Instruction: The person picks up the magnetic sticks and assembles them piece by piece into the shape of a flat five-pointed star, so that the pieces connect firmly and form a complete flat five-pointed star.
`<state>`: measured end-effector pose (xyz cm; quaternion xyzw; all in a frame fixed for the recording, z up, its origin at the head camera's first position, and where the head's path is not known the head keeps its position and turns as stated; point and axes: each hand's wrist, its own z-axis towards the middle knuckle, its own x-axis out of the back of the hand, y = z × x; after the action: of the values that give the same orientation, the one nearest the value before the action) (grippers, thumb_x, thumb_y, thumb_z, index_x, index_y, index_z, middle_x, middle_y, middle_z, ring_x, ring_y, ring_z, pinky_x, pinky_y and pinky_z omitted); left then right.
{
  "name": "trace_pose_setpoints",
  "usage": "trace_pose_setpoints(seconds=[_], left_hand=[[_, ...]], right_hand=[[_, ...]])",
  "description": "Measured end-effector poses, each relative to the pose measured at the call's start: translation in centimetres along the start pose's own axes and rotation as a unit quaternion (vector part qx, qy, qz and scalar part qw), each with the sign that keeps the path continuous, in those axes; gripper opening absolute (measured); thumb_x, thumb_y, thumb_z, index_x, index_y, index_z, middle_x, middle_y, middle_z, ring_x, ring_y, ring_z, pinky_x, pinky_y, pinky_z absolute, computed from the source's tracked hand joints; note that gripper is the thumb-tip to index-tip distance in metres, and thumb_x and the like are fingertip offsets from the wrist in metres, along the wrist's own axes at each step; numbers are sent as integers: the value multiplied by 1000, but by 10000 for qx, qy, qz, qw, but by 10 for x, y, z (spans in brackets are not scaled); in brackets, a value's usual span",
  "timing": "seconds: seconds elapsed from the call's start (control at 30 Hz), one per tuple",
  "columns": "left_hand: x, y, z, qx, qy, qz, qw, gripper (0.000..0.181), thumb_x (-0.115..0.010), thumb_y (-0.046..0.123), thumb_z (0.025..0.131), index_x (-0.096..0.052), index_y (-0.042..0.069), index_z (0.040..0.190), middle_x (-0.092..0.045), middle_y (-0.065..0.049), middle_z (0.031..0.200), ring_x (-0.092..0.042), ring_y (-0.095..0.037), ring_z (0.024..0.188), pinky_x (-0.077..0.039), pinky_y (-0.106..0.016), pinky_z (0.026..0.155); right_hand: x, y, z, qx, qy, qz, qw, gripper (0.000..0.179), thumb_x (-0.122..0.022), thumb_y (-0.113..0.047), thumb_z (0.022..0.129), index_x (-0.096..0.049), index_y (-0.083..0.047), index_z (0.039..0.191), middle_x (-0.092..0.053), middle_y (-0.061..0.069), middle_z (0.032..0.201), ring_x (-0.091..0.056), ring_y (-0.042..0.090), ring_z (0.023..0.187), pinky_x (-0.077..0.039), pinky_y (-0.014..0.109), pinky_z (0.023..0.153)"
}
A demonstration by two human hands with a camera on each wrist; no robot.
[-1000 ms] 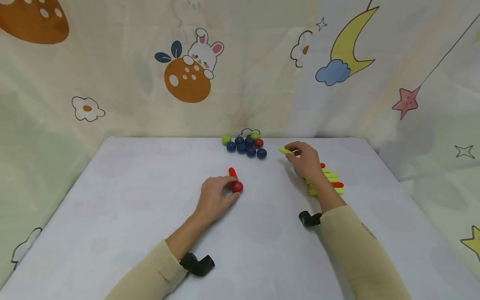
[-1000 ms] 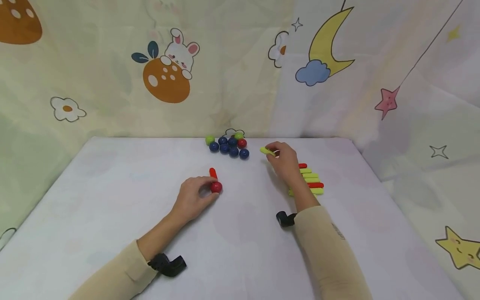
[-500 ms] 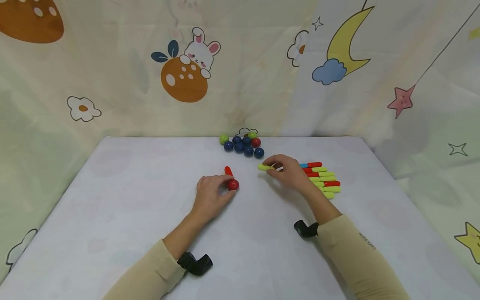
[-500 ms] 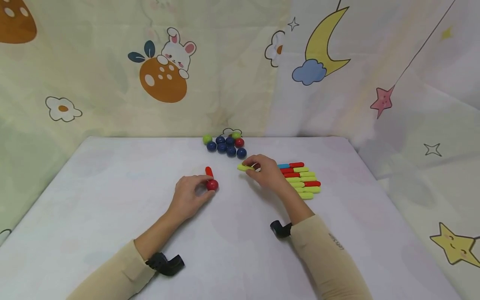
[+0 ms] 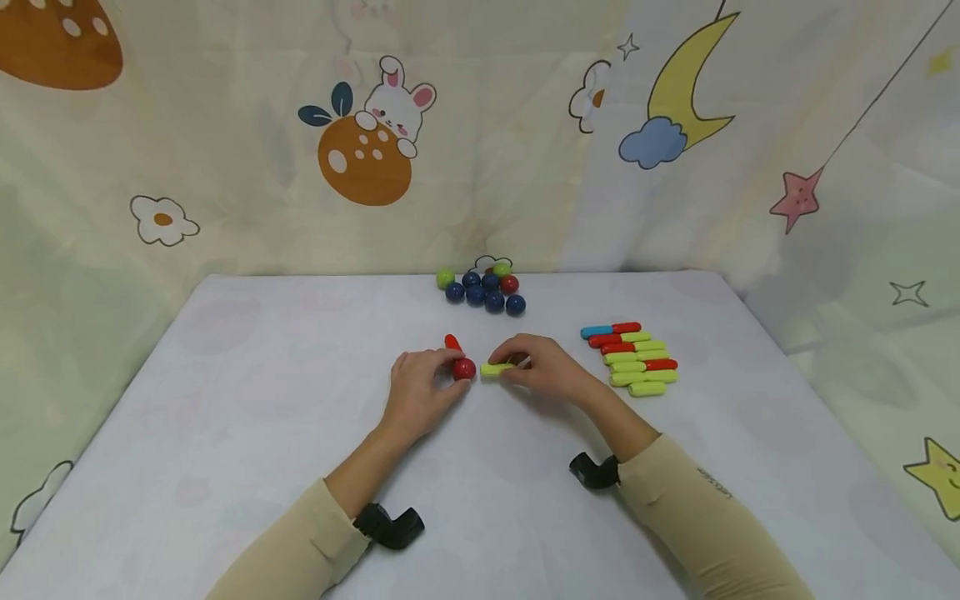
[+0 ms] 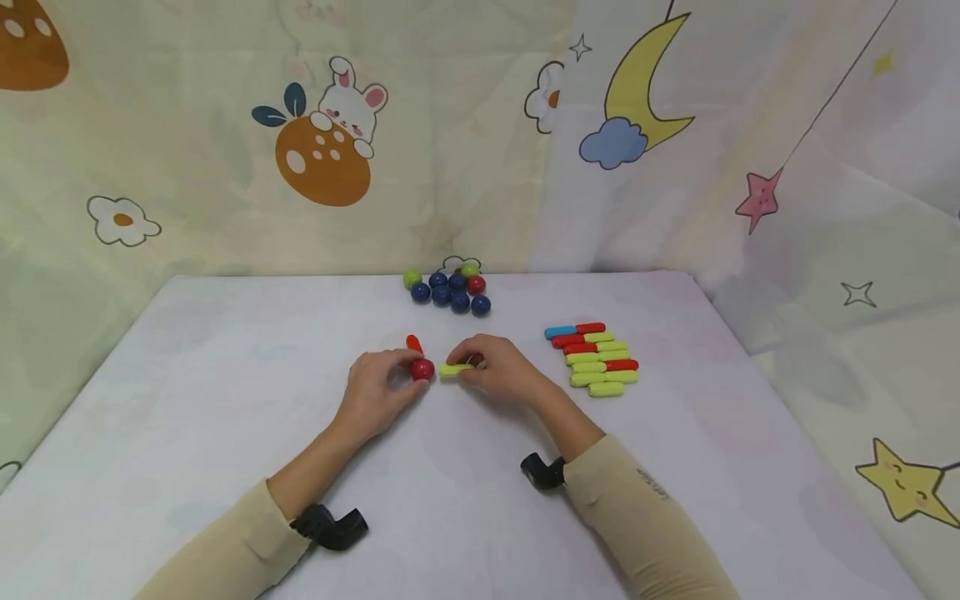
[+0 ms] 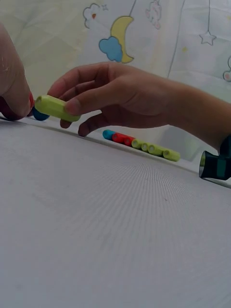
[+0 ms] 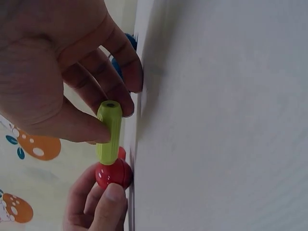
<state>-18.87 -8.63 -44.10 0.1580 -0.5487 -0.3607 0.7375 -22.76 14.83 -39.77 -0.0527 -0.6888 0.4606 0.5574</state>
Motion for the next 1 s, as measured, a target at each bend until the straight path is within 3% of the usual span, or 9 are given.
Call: trace_pose_setpoints(seconds=[0.2,0.37,0.5,0.63,0.73,0.83,1.0], left_hand=[[-1,-3,0,11,-21,9,10000,35,-83,23,87,-74,15,120,-76,-3,113,-65,-25,111,-37,-57,110],[1,-1,-1,38,-12,31,10000,35,-84,24,87,-74,15,120,-76,-3,112,-65,-24,109,-39,-55,108],[1,1,-1,108,2,56,9999,37,-84,25,86,-74,16,120,-76,-3,112,-65,-23,109,-40,-54,108],[2,1,-2,146,23,21,9999,37,-84,24,86,-74,15,120,-76,-4,111,-65,-23,108,-40,-52,107],[1,0,-3,143,34,-4,9999,36,-84,23,87,-74,15,120,-76,-3,111,-65,-23,107,-41,-51,105],[0,-1,-3,121,37,-28,9999,36,-84,24,87,-74,16,120,-76,-2,111,-65,-22,107,-42,-50,105],[-1,-1,-1,61,96,-35,9999,35,-84,23,86,-74,16,119,-76,-2,110,-65,-22,107,-42,-50,103]], right_hand=[[-5,-4,7,9,-30,-112,9999,24,-72,-3,94,-74,-8,117,-72,6,110,-65,21,102,-58,41,97],[-3,-2,11,-334,60,-98,9994,21,-71,-8,96,-74,-11,117,-72,4,112,-66,22,104,-57,42,98],[5,3,16,-869,820,55,9928,23,-67,-15,99,-72,-12,121,-69,6,122,-65,26,111,-57,45,99],[13,12,26,-1153,1854,125,9758,28,-64,-13,101,-67,-7,128,-63,16,131,-65,34,116,-56,48,100],[16,20,34,-1261,2222,110,9667,32,-63,-11,100,-65,-6,132,-58,20,135,-66,38,114,-56,49,100],[18,27,42,-1417,2261,128,9637,38,-64,-12,99,-62,-9,137,-54,22,138,-66,38,113,-56,48,100],[22,37,55,-1658,1897,99,9677,44,-66,-15,99,-59,-13,142,-51,21,144,-64,38,117,-53,49,105]])
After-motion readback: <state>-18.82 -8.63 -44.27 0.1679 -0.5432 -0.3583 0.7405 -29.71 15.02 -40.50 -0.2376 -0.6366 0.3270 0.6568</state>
